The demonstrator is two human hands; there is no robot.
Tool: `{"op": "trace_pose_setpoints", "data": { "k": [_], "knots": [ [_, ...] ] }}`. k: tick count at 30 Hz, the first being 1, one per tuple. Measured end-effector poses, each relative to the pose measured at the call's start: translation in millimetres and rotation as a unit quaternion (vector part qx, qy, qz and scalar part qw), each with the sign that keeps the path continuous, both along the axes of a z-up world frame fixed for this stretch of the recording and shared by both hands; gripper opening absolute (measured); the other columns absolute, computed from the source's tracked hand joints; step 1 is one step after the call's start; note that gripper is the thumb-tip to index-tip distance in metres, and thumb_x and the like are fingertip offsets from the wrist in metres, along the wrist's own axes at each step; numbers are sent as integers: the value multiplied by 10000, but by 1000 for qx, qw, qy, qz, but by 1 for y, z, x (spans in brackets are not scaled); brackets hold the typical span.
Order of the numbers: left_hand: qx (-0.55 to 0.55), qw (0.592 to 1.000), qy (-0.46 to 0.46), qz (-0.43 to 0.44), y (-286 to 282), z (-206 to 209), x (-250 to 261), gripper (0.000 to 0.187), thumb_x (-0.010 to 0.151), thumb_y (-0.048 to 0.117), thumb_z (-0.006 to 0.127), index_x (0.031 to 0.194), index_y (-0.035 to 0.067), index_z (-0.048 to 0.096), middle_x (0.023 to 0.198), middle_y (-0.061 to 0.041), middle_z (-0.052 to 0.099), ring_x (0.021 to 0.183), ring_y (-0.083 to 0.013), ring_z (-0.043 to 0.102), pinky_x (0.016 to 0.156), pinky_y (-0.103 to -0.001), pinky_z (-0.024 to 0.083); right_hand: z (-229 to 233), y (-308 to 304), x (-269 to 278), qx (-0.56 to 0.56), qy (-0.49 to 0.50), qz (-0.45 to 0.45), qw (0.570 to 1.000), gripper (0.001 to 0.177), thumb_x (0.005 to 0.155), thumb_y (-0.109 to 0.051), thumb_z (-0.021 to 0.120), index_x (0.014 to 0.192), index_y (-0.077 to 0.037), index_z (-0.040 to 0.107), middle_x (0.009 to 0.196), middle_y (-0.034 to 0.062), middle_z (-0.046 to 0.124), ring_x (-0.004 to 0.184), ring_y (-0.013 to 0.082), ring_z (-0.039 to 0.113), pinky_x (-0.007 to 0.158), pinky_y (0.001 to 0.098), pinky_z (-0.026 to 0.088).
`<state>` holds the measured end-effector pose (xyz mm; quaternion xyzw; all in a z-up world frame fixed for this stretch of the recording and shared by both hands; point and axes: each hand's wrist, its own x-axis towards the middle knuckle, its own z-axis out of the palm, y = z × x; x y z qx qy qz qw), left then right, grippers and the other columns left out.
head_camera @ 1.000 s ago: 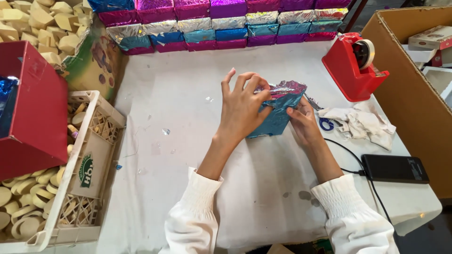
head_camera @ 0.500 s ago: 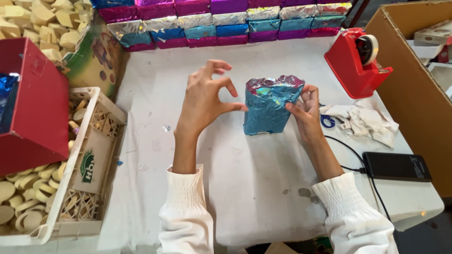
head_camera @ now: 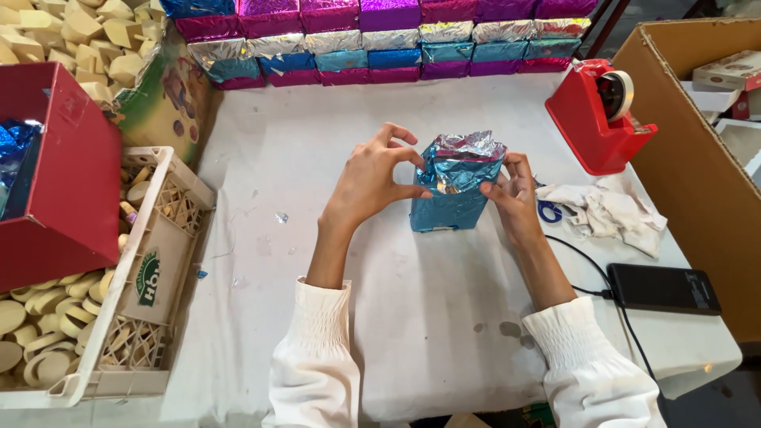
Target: The person wraps a small white rectangular box in shiny blue foil paper. They fold the edges of the foil around the box, smooth the surface, and secure the wrapping using clear tape from a red dispenser. The person folds the ends of the package neatly and applies additional tape to seal the package completely.
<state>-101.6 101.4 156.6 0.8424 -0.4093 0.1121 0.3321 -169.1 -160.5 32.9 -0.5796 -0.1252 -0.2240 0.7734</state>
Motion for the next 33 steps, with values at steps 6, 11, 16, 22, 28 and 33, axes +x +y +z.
{"op": "trace_pose_setpoints", "data": {
  "k": [6, 11, 16, 22, 28, 33],
  "knots": [
    [-35, 999, -16, -27, -9, -8, 0, 440, 690, 257, 928, 1108, 247, 790, 1294, -3, 626, 1064, -172, 696, 924, -384, 573, 0, 0, -2, -13, 2, 14, 1000, 603, 781, 60, 689, 1305, -137, 464, 1372, 40, 449, 1332, 205, 502, 1075, 348, 447],
    [-102, 994, 36, -22, -1, 22, -19, 596, 782, 306, 889, 1333, 301, 661, 1297, -10, 579, 983, -150, 705, 887, -374, 572, 2, 0, -3, 0, 17, 11, 1000, 536, 812, 28, 636, 1292, -135, 461, 1351, 35, 454, 1303, 195, 517, 1040, 332, 453],
    [-83, 991, -102, -25, 3, 8, -13, 528, 673, 285, 882, 1177, 238, 730, 1346, -82, 541, 1141, -232, 613, 965, -471, 465, 0, -1, -3, -5, 16, 11, 1000, 535, 804, 23, 601, 1298, -125, 460, 1337, 37, 460, 1276, 185, 520, 1024, 320, 444],
    [-35, 996, -79, 22, 0, 17, -19, 225, 888, 404, 833, 931, 190, 775, 1269, 16, 604, 1243, -197, 566, 1059, -441, 431, 1, 0, -4, -2, 17, 3, 1000, 522, 806, 35, 585, 1290, -115, 459, 1327, 40, 467, 1283, 185, 524, 1028, 317, 444],
    [-140, 966, -218, -7, -30, 6, -34, 582, 718, 574, 836, 1068, 117, 754, 1297, -90, 526, 1299, -298, 445, 1126, -572, 276, 5, 4, -4, 5, 5, 9, 1000, 519, 808, 36, 569, 1290, -120, 455, 1330, 39, 471, 1270, 175, 537, 1004, 295, 472],
    [-33, 968, -248, 2, -46, -23, -27, 223, 869, 373, 810, 909, 166, 736, 1267, -7, 575, 1345, -218, 478, 1225, -574, 246, -1, 0, -3, 11, 7, 8, 1000, 532, 818, 53, 530, 1316, -113, 446, 1326, 35, 453, 1241, 161, 535, 979, 261, 449]
  ]
}}
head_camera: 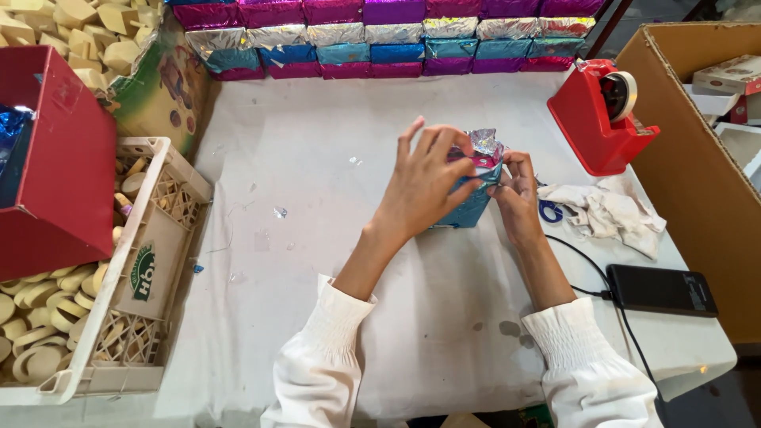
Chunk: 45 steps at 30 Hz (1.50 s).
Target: The person wraps a small white rectangular box in shiny blue foil paper. They fold the edges of the foil around the box, smooth the surface, and secure the wrapping using clear tape from a red dispenser. The person folds the ends of the package neatly and applies additional tape to seal the package completely.
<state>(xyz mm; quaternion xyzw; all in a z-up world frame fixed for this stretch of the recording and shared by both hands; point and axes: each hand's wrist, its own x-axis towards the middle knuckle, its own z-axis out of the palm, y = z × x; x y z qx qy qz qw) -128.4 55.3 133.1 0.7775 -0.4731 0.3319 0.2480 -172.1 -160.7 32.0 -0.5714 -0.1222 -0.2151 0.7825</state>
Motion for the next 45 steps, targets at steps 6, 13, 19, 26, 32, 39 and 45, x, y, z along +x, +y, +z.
{"op": "trace_pose_setpoints", "data": {
  "k": [6, 13, 19, 26, 32, 39, 45],
  "knots": [
    [-24, 995, 21, -94, -5, 7, -17, 165, 838, 264, 792, 928, 137, 737, 1190, -4, 578, 1230, -210, 519, 1216, -543, 257, 11, 10, -3, -11, -29, -9, 999, 535, 811, 66, 453, 1303, -137, 393, 1318, 15, 412, 1339, 164, 489, 1006, 270, 442],
    [-17, 995, 28, -91, -2, 9, -15, 138, 842, 260, 792, 871, 139, 732, 1163, 1, 583, 1222, -205, 528, 1219, -538, 270, 0, 0, 0, -54, -19, -10, 998, 494, 807, 53, 442, 1276, -90, 500, 1327, 40, 460, 1292, 167, 488, 1076, 274, 427],
    [-28, 995, 28, -92, 1, 6, -6, 148, 872, 285, 786, 908, 146, 753, 1166, 2, 593, 1216, -196, 547, 1227, -543, 272, 0, -2, -1, -67, 2, -14, 998, 459, 786, 26, 515, 1224, -60, 625, 1326, 25, 442, 1234, 151, 481, 1062, 277, 421],
    [-107, 992, 62, -10, -2, 16, -12, 293, 908, 443, 757, 875, 153, 768, 1193, -5, 597, 1193, -209, 549, 1186, -554, 264, 7, 2, -2, -92, -4, -15, 996, 437, 778, 37, 538, 1194, -56, 638, 1342, 32, 463, 1279, 161, 495, 1077, 279, 417],
    [-134, 982, 108, 73, -30, 20, 2, 291, 870, 414, 769, 771, 140, 782, 1253, -42, 596, 1200, -232, 550, 1116, -513, 310, -2, -4, 1, -85, 6, -9, 996, 442, 766, 57, 549, 1176, -48, 677, 1315, 35, 461, 1220, 156, 497, 948, 281, 441],
    [-5, 984, 141, 112, -51, 11, 27, 159, 701, 299, 801, 636, 155, 786, 1056, -31, 625, 1077, -223, 581, 1000, -483, 369, 0, -8, 1, -94, -3, -3, 996, 390, 803, 44, 579, 1164, -48, 691, 1317, 28, 437, 1178, 131, 516, 935, 266, 460],
    [-140, 975, 118, 125, -37, 26, 24, 205, 774, 301, 787, 718, 113, 728, 1085, -52, 604, 1094, -210, 593, 1006, -468, 390, 10, -3, -5, -111, 9, -11, 994, 372, 813, 35, 581, 1152, -49, 709, 1306, 33, 439, 1155, 126, 517, 913, 262, 459]
  ]
}}
